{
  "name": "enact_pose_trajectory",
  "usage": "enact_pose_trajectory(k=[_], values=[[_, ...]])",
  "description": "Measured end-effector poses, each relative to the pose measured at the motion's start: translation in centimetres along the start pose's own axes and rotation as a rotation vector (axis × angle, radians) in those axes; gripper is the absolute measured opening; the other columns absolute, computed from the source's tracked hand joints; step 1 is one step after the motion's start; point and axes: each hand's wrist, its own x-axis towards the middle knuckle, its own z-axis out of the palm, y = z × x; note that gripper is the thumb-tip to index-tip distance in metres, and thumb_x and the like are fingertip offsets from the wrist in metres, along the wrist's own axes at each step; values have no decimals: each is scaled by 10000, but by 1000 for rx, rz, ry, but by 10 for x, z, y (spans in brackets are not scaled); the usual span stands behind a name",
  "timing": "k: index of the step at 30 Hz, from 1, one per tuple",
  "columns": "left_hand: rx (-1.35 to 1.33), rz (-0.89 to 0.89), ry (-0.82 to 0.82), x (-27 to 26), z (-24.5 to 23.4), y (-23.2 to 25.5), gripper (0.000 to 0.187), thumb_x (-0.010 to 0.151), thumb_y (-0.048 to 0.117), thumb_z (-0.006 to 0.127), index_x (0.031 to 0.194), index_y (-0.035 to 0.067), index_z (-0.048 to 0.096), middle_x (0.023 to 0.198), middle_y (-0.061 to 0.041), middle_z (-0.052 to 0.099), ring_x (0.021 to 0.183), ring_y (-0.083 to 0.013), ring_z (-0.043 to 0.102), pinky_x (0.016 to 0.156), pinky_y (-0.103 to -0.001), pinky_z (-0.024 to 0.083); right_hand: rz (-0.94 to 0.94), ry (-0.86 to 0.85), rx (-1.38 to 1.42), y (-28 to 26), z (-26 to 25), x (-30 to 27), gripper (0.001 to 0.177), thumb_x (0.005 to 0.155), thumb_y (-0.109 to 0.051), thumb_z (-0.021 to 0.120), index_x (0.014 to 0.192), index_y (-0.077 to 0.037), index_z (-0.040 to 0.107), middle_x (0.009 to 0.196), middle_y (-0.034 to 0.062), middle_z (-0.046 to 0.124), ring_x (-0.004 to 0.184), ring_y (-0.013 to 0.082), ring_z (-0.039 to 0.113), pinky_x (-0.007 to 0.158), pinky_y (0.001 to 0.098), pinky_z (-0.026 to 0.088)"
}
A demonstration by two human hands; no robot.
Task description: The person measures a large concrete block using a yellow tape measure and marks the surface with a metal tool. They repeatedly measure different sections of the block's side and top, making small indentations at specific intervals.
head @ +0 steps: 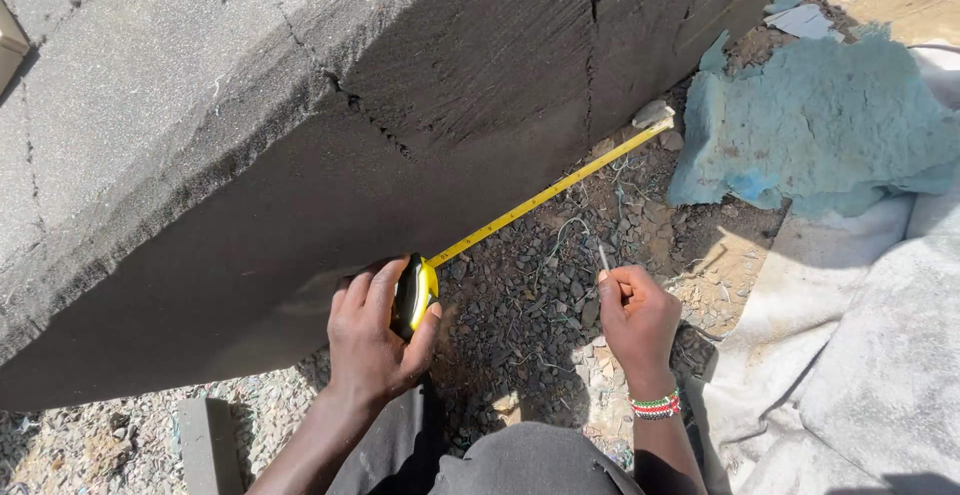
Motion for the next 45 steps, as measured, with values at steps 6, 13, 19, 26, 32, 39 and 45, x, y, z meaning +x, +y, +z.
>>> enact_pose_trajectory(k=[6,13,19,26,32,39,45], values=[[174,-140,-166,-32,52,-62,871,828,402,695,1613,98,474,1384,-225,586,1244,-429,511,1123,-545,426,92,-66,91,2,3,-1,166,1025,-131,721,862,-112,695,599,-42,577,488,74,441,461,273,351],[193,-123,-76,-31,55,-55,680,978,453,664,1530,69,562,1419,-217,573,1240,-419,550,1084,-567,478,111,-114,138,4,20,-11,206,1041,-189,704,843,-137,678,585,-54,561,516,79,430,486,291,361],[200,-89,62,-26,77,-65,685,947,436,717,1509,59,609,1347,-225,596,1173,-442,579,1023,-583,511,41,-111,135,-4,21,-7,254,1058,-217,682,820,-148,625,598,-57,466,555,89,337,509,317,299],[264,52,353,-6,88,-60,620,849,440,782,1364,99,729,1164,-183,661,999,-415,711,817,-530,577,125,-78,216,-14,22,-4,182,1004,-138,742,825,-124,773,515,75,610,438,223,577,461,354,450],[208,24,410,-4,97,-60,617,853,446,770,1377,122,723,1191,-141,657,1019,-376,705,825,-503,576,72,-75,133,-22,19,-7,149,974,-152,783,831,-109,771,543,94,631,470,308,625,474,402,468],[161,37,398,-2,102,-63,586,891,410,743,1371,76,706,1221,-149,626,1046,-380,680,817,-527,563,20,-159,217,-27,57,-17,139,982,-118,744,846,-91,731,535,66,668,441,258,638,480,355,496],[178,40,379,-3,103,-65,624,870,407,741,1392,71,682,1228,-145,599,1032,-383,659,794,-539,558,-97,-116,180,5,142,-15,76,1013,-93,738,1046,-46,787,719,233,753,623,486,719,499,465,536]])
